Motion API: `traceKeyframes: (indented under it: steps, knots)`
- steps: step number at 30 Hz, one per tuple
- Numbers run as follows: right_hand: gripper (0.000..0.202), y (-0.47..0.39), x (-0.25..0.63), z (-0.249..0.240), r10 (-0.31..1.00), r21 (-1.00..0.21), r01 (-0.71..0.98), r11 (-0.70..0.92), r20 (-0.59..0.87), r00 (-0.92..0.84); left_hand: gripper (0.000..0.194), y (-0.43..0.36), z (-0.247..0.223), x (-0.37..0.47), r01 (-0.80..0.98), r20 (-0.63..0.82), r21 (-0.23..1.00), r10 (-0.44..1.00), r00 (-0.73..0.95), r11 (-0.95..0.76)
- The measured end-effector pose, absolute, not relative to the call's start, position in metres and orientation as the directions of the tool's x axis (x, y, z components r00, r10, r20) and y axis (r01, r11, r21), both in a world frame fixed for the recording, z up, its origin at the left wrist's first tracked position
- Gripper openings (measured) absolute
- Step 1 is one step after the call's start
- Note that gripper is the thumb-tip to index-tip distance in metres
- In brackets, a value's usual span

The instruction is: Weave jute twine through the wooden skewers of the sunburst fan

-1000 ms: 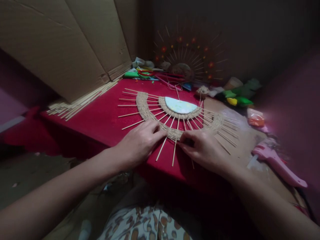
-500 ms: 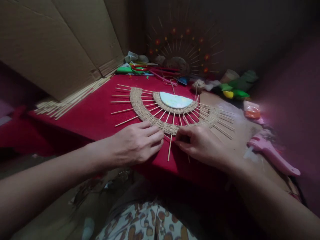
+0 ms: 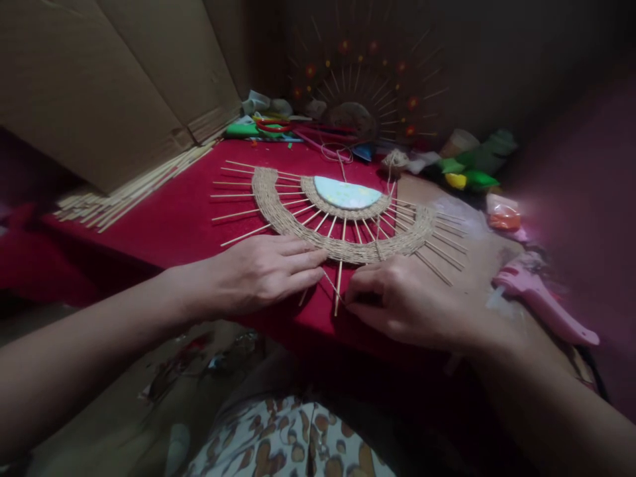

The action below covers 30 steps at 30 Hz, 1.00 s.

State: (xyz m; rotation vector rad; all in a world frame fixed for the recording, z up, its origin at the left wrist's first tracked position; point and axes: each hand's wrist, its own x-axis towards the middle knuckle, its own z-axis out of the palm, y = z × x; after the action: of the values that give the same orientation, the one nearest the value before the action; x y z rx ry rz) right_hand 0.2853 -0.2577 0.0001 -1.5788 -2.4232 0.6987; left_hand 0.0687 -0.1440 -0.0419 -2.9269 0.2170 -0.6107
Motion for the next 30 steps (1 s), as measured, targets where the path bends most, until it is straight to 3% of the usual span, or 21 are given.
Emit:
traceKeyframes:
  steps: [10, 18, 25, 30]
  knots:
    - [0.014, -0.254, 0.289, 0.005, 0.935, -0.345, 0.899, 0.270, -0.128, -0.330, 0.031, -0.147, -0.032, 0.077, -0.184, 0.394, -0.222, -0.261, 0.881, -0.958]
    - [0.012, -0.264, 0.282, 0.012, 0.832, -0.555, 0.739, 0.383, -0.141, -0.537, 0.035, -0.144, -0.033, 0.074, -0.167, 0.373, -0.178, -0.224, 0.900, -0.970]
    - [0.017, -0.274, 0.270, 0.005, 0.757, -0.320, 0.739, 0.593, -0.091, -0.647, 0.031, -0.144, -0.028, 0.072, -0.160, 0.398, -0.119, -0.195, 0.896, -0.980]
    - [0.016, -0.267, 0.287, 0.014, 0.841, -0.257, 0.813, 0.522, -0.002, -0.541, 0.031, -0.144, -0.028, 0.068, -0.153, 0.403, -0.108, -0.184, 0.897, -0.982]
